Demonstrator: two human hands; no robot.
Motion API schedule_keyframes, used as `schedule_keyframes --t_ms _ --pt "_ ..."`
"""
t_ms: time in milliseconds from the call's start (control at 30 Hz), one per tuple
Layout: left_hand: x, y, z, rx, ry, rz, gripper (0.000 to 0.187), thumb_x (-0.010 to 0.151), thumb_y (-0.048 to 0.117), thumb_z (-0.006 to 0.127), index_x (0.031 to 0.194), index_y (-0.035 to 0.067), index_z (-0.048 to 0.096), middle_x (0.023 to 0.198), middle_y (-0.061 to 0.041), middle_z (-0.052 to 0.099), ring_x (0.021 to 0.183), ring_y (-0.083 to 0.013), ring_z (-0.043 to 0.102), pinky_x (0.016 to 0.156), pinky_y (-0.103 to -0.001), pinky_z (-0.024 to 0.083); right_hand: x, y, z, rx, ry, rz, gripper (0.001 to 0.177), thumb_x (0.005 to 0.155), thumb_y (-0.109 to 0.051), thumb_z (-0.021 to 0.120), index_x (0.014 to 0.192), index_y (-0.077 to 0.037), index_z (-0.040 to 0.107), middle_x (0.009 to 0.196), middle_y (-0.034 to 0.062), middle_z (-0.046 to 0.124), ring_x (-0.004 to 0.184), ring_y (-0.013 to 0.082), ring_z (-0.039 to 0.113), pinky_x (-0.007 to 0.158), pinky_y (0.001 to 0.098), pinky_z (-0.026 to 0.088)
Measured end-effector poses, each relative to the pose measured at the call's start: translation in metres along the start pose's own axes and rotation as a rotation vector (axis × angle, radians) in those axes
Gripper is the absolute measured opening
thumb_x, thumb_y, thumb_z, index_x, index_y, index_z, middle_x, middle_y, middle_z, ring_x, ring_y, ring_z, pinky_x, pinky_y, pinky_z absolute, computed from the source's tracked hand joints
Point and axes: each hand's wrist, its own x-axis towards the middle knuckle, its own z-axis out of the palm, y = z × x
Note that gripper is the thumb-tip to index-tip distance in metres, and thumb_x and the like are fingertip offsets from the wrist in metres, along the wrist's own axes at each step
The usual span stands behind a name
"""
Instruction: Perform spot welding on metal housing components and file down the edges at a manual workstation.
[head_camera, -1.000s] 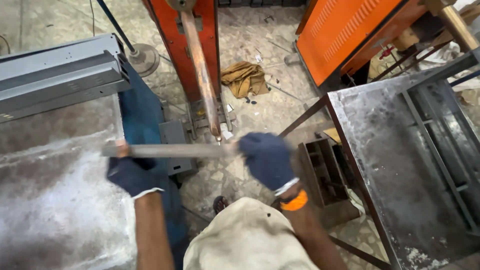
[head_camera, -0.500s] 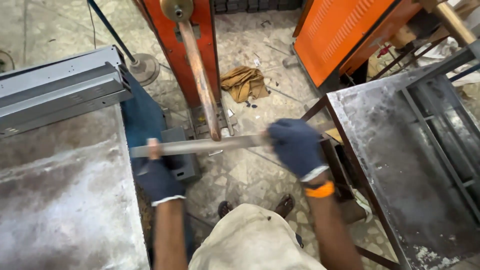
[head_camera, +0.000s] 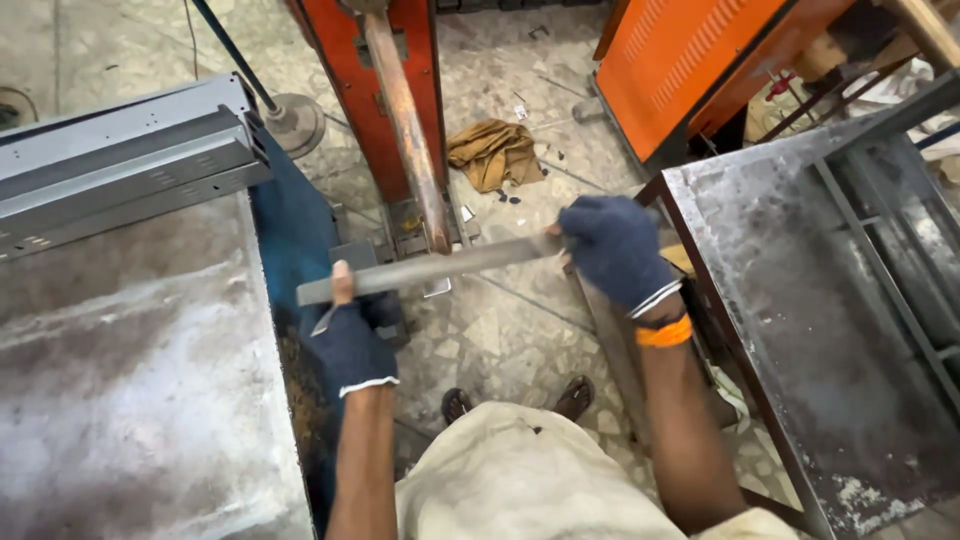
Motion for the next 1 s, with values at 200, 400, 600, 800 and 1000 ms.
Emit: schedule_keyframes --t_ms 200,400,600,800,1000 --pt "0.037 0.017 -0.054 -0.109 0.115 -0.013 0.021 0.092 0.02 0.081 0.09 0.007 0.064 0.071 -0.002 0.063 0.048 -0.0142 0.056 0.043 -0.032 0.045 -0.005 -0.075 0.025 -0.087 0.162 -0.277 0.019 0.069 -0.014 0.078 0.088 -0.016 0.076 0.085 0.0037 0.071 0.078 0.0273 0.068 0.07 0.0413 0.051" --pt "0.008 0.008 -0.005 0.069 0.218 -0.148 0.016 0.09 0.024 0.08 0.094 0.012 0.069 0.069 -0.001 0.067 0.043 -0.0149 0.055 0.039 -0.03 0.045 -0.012 -0.033 -0.006 -0.119 0.141 -0.219 0.017 0.075 -0.016 0.079 0.092 -0.02 0.077 0.086 0.0025 0.071 0.078 0.0276 0.067 0.068 0.039 0.05" --pt "0.022 0.025 -0.041 0.001 0.22 -0.1 0.019 0.091 0.024 0.08 0.091 0.011 0.065 0.069 -0.002 0.066 0.045 -0.0158 0.059 0.041 -0.031 0.051 -0.011 -0.057 0.028 -0.185 0.145 -0.184 0.014 0.074 -0.01 0.076 0.084 -0.02 0.076 0.081 0.0031 0.07 0.078 0.0292 0.068 0.068 0.0408 0.049" --pt "0.017 0.028 -0.061 -0.048 0.12 0.053 0.021 0.097 0.02 0.081 0.094 0.007 0.065 0.078 -0.002 0.067 0.057 -0.0142 0.064 0.05 -0.032 0.054 -0.027 -0.062 0.031 0.065 0.046 -0.29 0.025 0.072 -0.008 0.073 0.095 -0.017 0.075 0.088 0.0049 0.071 0.08 0.0299 0.068 0.071 0.0404 0.052" --pt "-0.002 0.003 -0.015 0.092 -0.068 -0.087 0.024 0.094 0.024 0.08 0.09 0.005 0.066 0.074 -0.005 0.065 0.052 -0.0164 0.06 0.046 -0.031 0.05 -0.018 -0.028 -0.021 -0.002 0.039 -0.147 0.027 0.067 -0.014 0.081 0.094 -0.017 0.076 0.083 0.0064 0.068 0.076 0.0299 0.068 0.067 0.0405 0.052"
